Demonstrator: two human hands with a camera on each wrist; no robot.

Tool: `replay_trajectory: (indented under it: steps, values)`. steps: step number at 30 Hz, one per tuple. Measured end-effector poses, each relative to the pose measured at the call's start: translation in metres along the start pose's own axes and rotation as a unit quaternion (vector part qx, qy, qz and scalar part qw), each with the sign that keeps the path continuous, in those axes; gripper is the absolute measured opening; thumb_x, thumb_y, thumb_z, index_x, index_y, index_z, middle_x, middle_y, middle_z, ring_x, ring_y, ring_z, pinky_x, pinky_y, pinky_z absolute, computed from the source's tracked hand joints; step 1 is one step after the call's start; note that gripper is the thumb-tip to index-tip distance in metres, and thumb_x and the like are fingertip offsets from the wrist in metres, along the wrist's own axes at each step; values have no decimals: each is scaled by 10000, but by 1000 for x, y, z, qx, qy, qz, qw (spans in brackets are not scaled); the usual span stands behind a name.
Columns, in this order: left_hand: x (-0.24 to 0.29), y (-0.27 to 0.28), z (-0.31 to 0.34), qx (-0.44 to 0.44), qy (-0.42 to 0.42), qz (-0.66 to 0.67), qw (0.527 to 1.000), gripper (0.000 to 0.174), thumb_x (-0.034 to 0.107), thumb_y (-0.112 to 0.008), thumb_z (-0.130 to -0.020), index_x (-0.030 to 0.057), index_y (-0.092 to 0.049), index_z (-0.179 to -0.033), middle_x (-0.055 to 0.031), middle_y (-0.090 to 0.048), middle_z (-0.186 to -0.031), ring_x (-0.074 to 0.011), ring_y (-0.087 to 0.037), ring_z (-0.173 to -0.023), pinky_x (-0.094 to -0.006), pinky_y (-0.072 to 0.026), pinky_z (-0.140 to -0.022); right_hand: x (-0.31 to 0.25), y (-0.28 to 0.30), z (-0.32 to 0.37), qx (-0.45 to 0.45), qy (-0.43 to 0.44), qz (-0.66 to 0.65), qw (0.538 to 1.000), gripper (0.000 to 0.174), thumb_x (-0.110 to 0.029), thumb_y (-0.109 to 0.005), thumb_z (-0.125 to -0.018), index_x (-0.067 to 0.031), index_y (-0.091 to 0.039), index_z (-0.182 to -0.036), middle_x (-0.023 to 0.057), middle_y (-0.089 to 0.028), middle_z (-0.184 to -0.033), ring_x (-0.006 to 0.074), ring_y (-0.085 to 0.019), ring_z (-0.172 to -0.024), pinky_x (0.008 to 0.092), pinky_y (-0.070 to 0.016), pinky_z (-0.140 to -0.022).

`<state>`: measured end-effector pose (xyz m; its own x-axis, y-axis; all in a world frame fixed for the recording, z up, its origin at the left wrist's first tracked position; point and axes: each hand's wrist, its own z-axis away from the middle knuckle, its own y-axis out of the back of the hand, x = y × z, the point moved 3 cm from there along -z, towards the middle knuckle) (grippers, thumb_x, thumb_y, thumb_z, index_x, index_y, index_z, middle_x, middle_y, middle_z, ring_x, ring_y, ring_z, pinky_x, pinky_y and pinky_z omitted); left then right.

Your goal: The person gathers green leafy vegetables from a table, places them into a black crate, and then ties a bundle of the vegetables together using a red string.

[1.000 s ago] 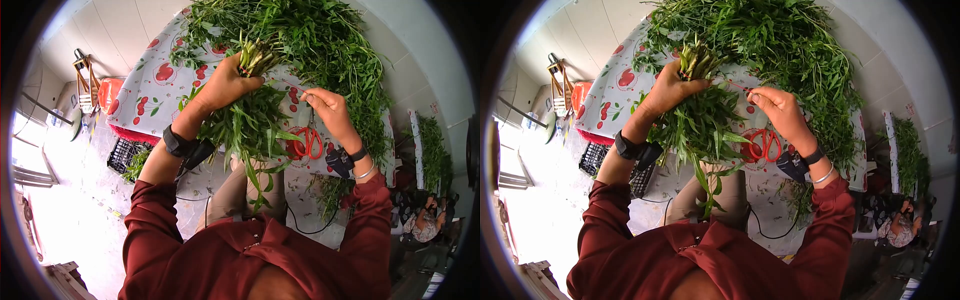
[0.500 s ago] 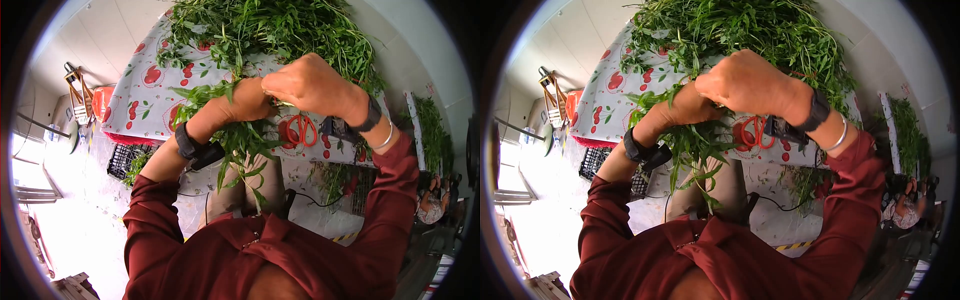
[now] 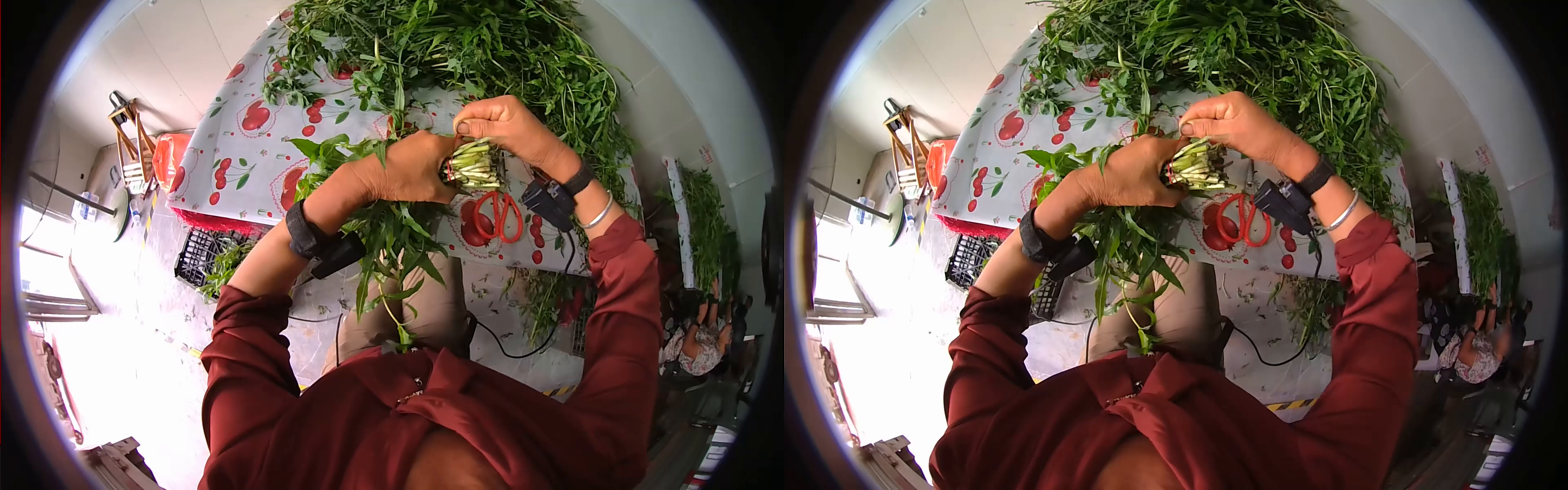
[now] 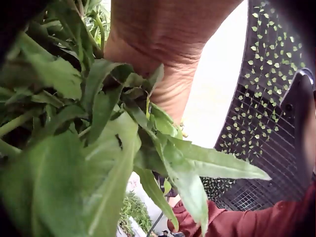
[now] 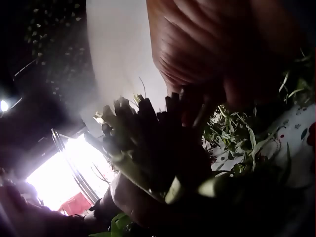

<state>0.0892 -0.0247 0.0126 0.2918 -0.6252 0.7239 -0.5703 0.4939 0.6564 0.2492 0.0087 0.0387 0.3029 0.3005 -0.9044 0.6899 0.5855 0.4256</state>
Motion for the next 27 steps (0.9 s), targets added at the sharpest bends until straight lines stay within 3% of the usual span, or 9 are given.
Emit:
replay_trajectory:
  steps: [9, 11, 13, 15, 18, 20, 21, 23, 27]
  values:
    - [-5, 6, 3, 30, 10, 37, 999, 432, 121, -708, -654, -10, -554, -1036, -134, -638, -820, -224, -616, -759, -329, -474, -719, 39, -8, 8, 56, -72, -231, 969, 295, -269, -595, -876, 16, -602, -952, 32, -643, -853, 73, -597, -758, 224, -492, -730]
    - [-5, 8, 3, 29, 18, 45, 998, 432, 125, -712, -657, -10, -554, -1035, -133, -640, -830, -218, -615, -765, -328, -473, -722, 49, -10, 7, 50, -22, -229, 972, 316, -276, -582, -883, 26, -590, -976, 38, -640, -883, 81, -608, -783, 223, -502, -733]
    - [-7, 9, 5, 42, 66, 23, 997, 470, 133, -726, -652, -9, -538, -1058, -137, -636, -866, -197, -607, -790, -312, -472, -739, 51, -13, 11, 80, -40, -249, 964, 239, -184, -558, -884, -6, -581, -1042, 6, -626, -865, 42, -599, -720, 168, -494, -572]
    - [-6, 12, 6, 72, 60, 38, 995, 493, 131, -732, -651, -10, -524, -1076, -130, -632, -883, -182, -600, -801, -298, -470, -749, 45, -17, 19, 98, -58, -261, 959, 230, -156, -559, -876, -19, -573, -1061, -2, -624, -858, 32, -597, -706, 162, -486, -557]
    - [-7, 12, 7, 113, 45, 78, 989, 530, 119, -738, -657, -11, -497, -1111, -104, -624, -909, -145, -579, -821, -273, -463, -769, 48, -26, 26, 130, -90, -327, 932, 210, -127, -542, -879, -37, -562, -1067, -20, -601, -802, 14, -519, -566, 158, -402, -451]
    - [-9, 10, 6, 123, 37, 102, 986, 544, 110, -738, -664, -11, -484, -1129, -84, -620, -919, -123, -565, -831, -262, -458, -777, 73, -29, 26, 117, -77, -378, 915, 188, -134, -535, -892, -63, -556, -1064, -57, -506, -672, 10, -370, -456, 174, -264, -388]
    - [-11, 11, 5, 133, 34, 135, 981, 506, 105, -732, -676, -13, -498, -1109, -65, -617, -906, -106, -549, -829, -258, -454, -779, 71, -31, 27, 119, -76, -378, 915, 188, -134, -535, -892, -63, -556, -1064, -57, -506, -672, 10, -370, -456, 174, -264, -388]
    - [-12, 11, 5, 143, 33, 167, 975, 468, 99, -725, -688, -15, -513, -1088, -45, -614, -893, -89, -534, -827, -254, -451, -780, 69, -43, 26, 97, -86, -450, 883, 179, -136, -532, -897, -81, -550, -1065, -78, -367, -578, 27, -240, -423, 198, -171, -389]
    - [-12, 17, 8, 156, 36, 148, 976, 387, 88, -709, -706, -18, -550, -1043, -25, -609, -863, -75, -520, -806, -249, -447, -762, 51, -50, 29, 112, -71, -423, 896, 145, -158, -554, -890, -81, -580, -1009, -86, -307, -542, 36, -244, -419, 205, -180, -384]
